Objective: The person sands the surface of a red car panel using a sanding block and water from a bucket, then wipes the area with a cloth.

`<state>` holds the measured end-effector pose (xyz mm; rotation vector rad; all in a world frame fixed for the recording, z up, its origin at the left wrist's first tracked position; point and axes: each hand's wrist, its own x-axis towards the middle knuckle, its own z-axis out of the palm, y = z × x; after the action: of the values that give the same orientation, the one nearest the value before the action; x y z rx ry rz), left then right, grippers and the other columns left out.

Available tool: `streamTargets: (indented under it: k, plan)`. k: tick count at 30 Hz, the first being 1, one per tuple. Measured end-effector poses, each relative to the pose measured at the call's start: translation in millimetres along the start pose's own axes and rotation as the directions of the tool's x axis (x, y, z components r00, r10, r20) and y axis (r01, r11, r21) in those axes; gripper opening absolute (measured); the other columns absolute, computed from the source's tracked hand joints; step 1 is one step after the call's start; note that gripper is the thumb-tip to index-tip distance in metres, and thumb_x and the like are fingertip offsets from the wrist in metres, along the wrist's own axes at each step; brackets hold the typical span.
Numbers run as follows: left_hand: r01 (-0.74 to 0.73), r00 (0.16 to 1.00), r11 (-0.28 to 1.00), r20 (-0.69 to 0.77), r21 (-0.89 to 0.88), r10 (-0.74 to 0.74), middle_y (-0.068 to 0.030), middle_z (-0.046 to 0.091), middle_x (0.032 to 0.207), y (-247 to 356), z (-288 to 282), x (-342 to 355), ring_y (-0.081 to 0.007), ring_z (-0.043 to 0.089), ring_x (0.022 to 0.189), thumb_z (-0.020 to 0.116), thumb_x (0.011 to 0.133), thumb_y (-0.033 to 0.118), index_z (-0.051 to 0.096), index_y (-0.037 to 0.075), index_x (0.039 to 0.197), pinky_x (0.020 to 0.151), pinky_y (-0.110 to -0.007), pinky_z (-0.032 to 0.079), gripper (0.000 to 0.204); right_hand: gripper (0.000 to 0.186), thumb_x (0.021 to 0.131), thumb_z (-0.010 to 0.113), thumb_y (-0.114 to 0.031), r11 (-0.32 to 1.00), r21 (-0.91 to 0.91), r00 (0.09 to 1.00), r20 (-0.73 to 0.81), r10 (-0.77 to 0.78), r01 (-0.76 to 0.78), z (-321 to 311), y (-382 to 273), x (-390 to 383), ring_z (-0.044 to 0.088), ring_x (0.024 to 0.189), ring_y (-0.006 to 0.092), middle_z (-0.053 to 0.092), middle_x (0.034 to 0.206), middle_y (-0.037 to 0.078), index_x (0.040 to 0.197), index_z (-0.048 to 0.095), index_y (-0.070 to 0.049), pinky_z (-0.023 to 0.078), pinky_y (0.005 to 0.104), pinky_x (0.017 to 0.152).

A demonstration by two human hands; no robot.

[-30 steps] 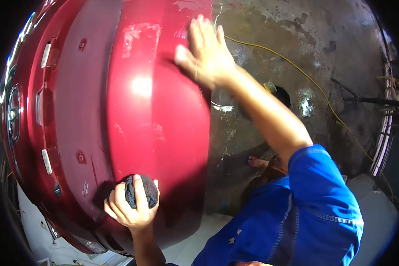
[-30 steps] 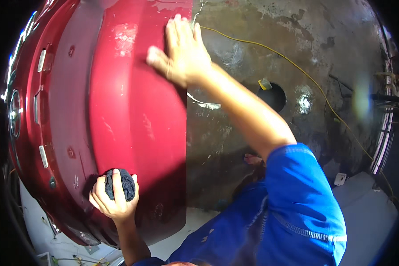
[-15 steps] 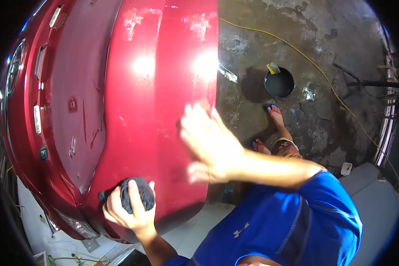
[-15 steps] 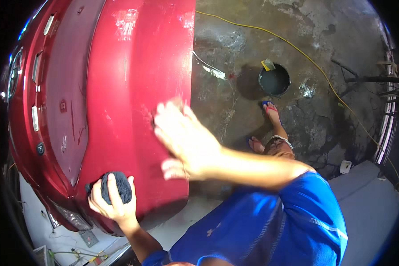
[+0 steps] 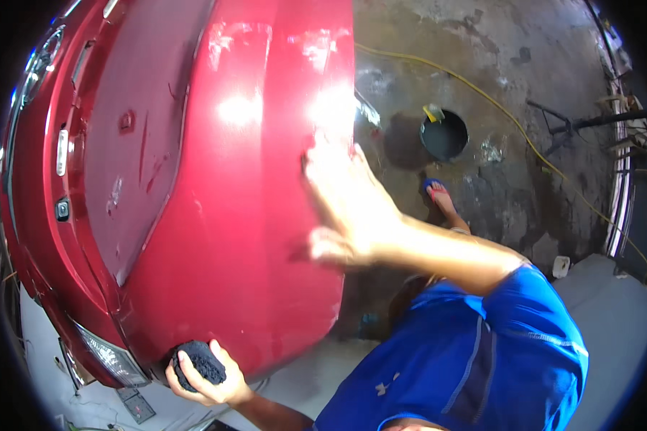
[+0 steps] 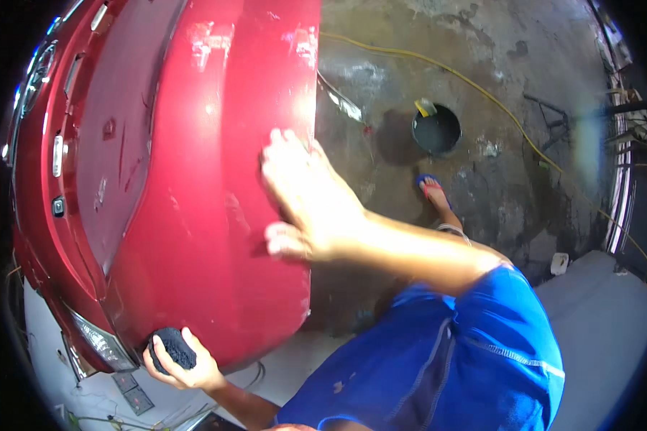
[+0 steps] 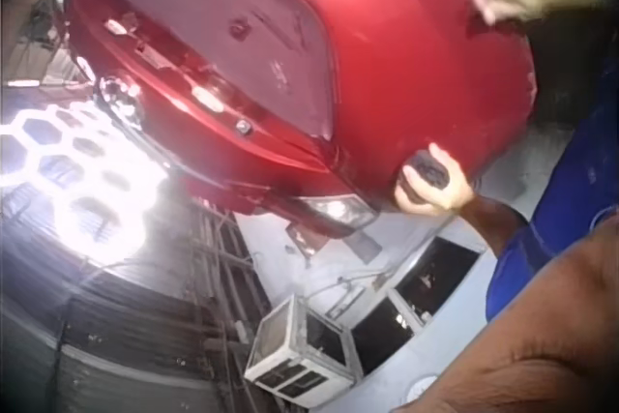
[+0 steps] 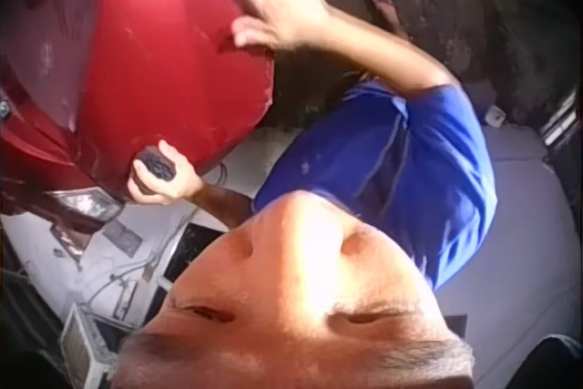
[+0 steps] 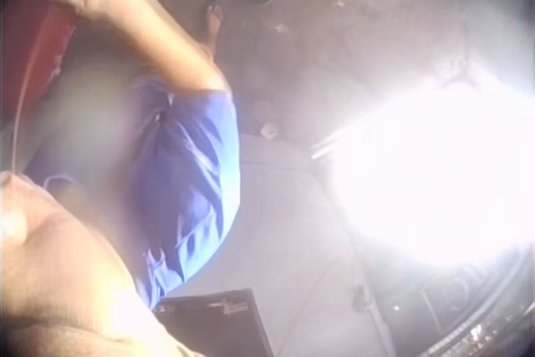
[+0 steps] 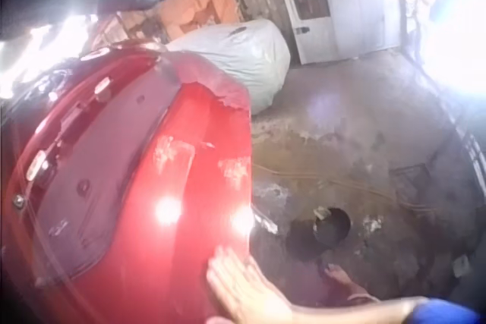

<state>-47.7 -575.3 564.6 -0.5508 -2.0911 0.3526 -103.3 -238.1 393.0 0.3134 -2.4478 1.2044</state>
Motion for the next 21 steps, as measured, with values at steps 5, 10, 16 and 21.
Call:
streamTargets:
  k: [5,10,16,21]
  plan:
    - [-0.033,0.999,0.999,-0.028,0.006,0.033,-0.0246,0.065,0.123,8,12,9,-0.0402,0.070,0.102,0.090,0.090,0.039,0.074,0.002,0.125,0.087,-0.050,0.060,0.053,0.112,0.100,0.051,-0.076,0.928,-0.349,0.976,-0.208,0.060,-0.131,-34,107,91,0.016,0.160,0.0576,0.027,0.166,0.042,0.163,0.023,0.013,0.014,0.0637,0.130]
    - [-0.013,0.998,1.000,-0.061,0.022,0.014,-0.0244,0.066,0.121,2,8,4,-0.0396,0.070,0.103,0.089,0.091,0.039,0.074,0.002,0.125,0.087,-0.049,0.061,0.052,0.115,0.098,0.051,-0.078,0.989,0.037,0.989,-0.048,-0.140,0.142,9,-3,-4,0.008,0.160,0.0598,0.017,0.168,0.043,0.163,0.022,0.012,0.010,0.0675,0.129]
    - [-0.054,0.996,0.999,-0.069,0.003,0.054,-0.0233,0.067,0.121,6,17,9,-0.0392,0.071,0.103,0.088,0.091,0.039,0.075,0.003,0.124,0.087,-0.050,0.061,0.051,0.108,0.102,0.054,-0.067,0.967,-0.154,0.958,-0.236,0.165,-0.204,-20,60,68,0.015,0.160,0.0562,0.017,0.169,0.044,0.161,0.021,0.018,0.010,0.0633,0.131]
    - [-0.027,0.996,0.999,-0.090,-0.033,0.024,-0.0248,0.066,0.122,1,9,6,-0.0402,0.070,0.102,0.087,0.092,0.040,0.074,0.000,0.124,0.087,-0.049,0.061,0.053,0.126,0.096,0.049,-0.082,0.987,-0.090,0.991,-0.034,0.127,-0.130,2,7,-9,0.005,0.159,0.0632,0.008,0.167,0.049,0.160,0.017,0.021,0.011,0.0675,0.129]
